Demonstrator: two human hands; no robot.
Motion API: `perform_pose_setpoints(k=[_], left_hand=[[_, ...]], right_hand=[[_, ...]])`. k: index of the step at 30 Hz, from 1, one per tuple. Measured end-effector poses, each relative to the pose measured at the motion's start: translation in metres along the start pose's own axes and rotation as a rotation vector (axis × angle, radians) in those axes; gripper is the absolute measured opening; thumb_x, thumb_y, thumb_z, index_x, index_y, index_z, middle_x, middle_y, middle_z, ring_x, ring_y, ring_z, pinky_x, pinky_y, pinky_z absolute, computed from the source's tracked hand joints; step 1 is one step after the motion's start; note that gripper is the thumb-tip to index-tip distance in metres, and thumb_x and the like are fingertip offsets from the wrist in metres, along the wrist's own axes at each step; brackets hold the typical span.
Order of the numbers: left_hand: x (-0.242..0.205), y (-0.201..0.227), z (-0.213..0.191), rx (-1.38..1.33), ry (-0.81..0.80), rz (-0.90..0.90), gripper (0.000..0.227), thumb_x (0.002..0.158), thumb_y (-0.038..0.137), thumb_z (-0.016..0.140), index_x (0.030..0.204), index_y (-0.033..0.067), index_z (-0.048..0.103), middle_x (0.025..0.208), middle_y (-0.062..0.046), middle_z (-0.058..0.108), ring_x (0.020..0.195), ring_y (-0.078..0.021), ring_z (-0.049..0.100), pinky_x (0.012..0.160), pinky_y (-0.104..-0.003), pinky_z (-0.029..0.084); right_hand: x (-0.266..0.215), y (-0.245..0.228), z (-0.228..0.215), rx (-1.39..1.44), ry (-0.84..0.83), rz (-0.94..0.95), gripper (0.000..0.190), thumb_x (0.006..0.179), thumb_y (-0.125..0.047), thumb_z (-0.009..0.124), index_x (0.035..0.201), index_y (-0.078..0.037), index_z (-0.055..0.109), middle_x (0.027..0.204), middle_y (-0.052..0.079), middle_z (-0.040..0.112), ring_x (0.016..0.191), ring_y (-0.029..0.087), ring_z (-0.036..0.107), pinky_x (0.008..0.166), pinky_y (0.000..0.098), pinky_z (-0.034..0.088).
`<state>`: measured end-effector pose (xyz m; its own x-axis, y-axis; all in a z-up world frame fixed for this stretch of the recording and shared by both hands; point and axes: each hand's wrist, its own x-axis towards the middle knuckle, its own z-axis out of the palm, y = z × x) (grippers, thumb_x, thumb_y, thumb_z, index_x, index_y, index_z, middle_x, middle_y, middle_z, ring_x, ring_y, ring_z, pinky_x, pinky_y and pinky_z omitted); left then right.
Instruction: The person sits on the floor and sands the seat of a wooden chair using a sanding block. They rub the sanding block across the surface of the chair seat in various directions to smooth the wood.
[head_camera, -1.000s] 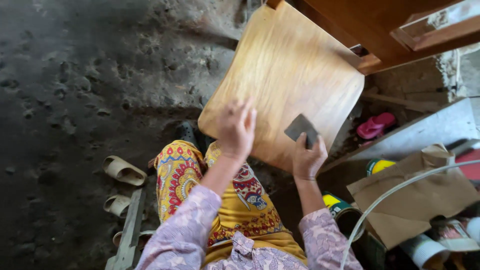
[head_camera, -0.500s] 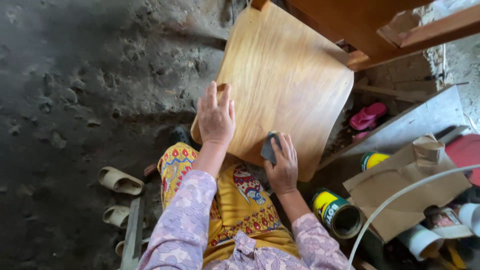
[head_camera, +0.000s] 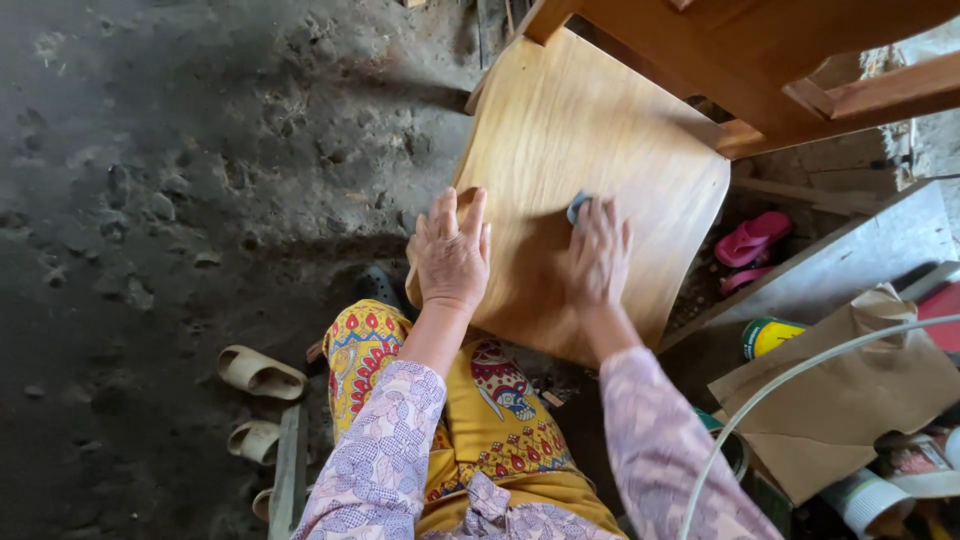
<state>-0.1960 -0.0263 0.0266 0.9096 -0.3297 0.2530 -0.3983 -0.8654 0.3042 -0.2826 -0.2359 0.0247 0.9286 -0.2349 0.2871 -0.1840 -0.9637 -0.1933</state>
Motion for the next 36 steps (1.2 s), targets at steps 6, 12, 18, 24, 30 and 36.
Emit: perform_pose_setpoints(k=[6, 12, 18, 24, 30, 36], left_hand=[[0.007, 0.004, -0.01, 0.005, 0.023, -0.01, 0.045, 0.102, 0.037, 0.055, 0.146, 0.0295, 0.052, 0.141, -0.011, 0.043, 0.133, -0.0312, 0.051, 0.1, -0.053, 0.05], [0.008, 0.003, -0.015, 0.032, 0.007, -0.02, 0.043, 0.103, 0.038, 0.054, 0.145, 0.03, 0.053, 0.139, -0.012, 0.045, 0.13, -0.0308, 0.054, 0.098, -0.05, 0.052], [0.013, 0.005, -0.02, 0.041, 0.057, 0.005, 0.04, 0.101, 0.036, 0.055, 0.141, 0.0289, 0.057, 0.134, -0.012, 0.048, 0.124, -0.0312, 0.057, 0.088, -0.046, 0.053], [0.013, 0.003, -0.017, 0.016, 0.091, 0.01, 0.04, 0.1, 0.034, 0.057, 0.139, 0.0284, 0.059, 0.132, -0.013, 0.049, 0.122, -0.0325, 0.057, 0.082, -0.043, 0.052], [0.021, 0.004, -0.022, 0.003, 0.119, -0.152, 0.049, 0.097, 0.04, 0.058, 0.145, 0.0264, 0.053, 0.113, -0.005, 0.057, 0.099, -0.0248, 0.064, 0.077, -0.042, 0.051], [0.03, 0.008, -0.01, 0.084, 0.122, -0.271, 0.048, 0.093, 0.041, 0.061, 0.138, 0.0253, 0.059, 0.089, 0.001, 0.059, 0.075, -0.0192, 0.065, 0.067, -0.044, 0.048]], right_hand=[[0.013, 0.021, 0.026, 0.095, -0.002, -0.005, 0.042, 0.102, -0.014, 0.05, 0.136, 0.007, 0.062, 0.144, 0.025, 0.057, 0.138, 0.048, 0.046, 0.112, 0.0559, 0.038], [-0.081, -0.047, -0.04, 0.235, -0.08, -0.002, 0.047, 0.096, -0.01, 0.051, 0.138, 0.009, 0.056, 0.148, 0.029, 0.051, 0.138, 0.052, 0.045, 0.116, 0.056, 0.036], [-0.066, -0.04, -0.032, 0.209, -0.112, 0.016, 0.051, 0.094, -0.009, 0.053, 0.142, 0.011, 0.052, 0.15, 0.032, 0.047, 0.14, 0.051, 0.041, 0.119, 0.0536, 0.033], [0.04, 0.018, 0.016, 0.185, -0.037, -0.012, 0.046, 0.1, -0.009, 0.051, 0.14, 0.015, 0.054, 0.146, 0.036, 0.049, 0.138, 0.053, 0.043, 0.119, 0.0535, 0.032], [0.034, -0.001, -0.003, 0.204, -0.046, -0.056, 0.045, 0.099, -0.006, 0.051, 0.135, 0.021, 0.054, 0.139, 0.041, 0.052, 0.135, 0.053, 0.047, 0.122, 0.0514, 0.029], [-0.058, -0.058, -0.042, 0.233, -0.124, 0.074, 0.049, 0.097, -0.01, 0.053, 0.14, 0.014, 0.052, 0.148, 0.035, 0.048, 0.141, 0.05, 0.041, 0.122, 0.0517, 0.029]])
